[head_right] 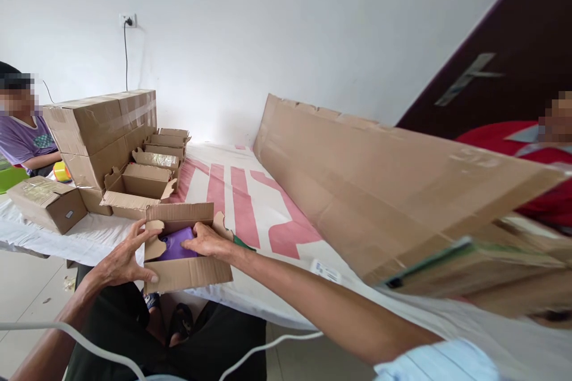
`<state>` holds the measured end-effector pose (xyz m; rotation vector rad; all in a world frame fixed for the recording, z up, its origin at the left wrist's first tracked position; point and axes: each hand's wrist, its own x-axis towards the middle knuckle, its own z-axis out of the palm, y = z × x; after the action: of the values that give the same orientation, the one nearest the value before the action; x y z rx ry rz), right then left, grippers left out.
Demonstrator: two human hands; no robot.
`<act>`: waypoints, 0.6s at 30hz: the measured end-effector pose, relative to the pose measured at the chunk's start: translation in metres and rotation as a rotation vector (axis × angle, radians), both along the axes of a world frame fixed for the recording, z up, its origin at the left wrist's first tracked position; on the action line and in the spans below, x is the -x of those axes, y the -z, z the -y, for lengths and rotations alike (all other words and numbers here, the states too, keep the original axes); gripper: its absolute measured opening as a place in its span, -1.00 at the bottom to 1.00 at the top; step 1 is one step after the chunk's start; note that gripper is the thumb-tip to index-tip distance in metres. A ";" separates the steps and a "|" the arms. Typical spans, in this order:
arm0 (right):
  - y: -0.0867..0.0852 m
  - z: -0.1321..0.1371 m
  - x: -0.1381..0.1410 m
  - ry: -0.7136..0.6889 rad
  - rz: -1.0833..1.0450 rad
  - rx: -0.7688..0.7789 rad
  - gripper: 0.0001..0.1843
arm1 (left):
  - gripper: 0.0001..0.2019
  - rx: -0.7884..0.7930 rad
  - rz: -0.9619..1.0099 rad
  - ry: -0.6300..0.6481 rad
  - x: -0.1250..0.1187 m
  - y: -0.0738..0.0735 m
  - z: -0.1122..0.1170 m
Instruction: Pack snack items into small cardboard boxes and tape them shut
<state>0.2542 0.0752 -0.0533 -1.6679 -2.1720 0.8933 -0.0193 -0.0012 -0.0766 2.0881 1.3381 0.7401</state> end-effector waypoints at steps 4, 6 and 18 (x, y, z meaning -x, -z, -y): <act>0.008 0.002 0.004 0.085 -0.053 0.078 -0.60 | 0.13 -0.005 0.012 -0.003 0.000 0.002 0.000; 0.009 0.004 0.005 0.105 -0.060 0.053 -0.57 | 0.13 -0.006 0.017 -0.007 0.001 0.003 0.000; -0.012 0.016 -0.022 0.179 -0.312 -0.214 -0.22 | 0.13 -0.013 -0.017 -0.037 0.004 -0.004 0.002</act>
<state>0.2767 0.0593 -0.0417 -1.4812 -1.8110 0.7806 -0.0231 -0.0029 -0.0723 2.0894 1.3876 0.7508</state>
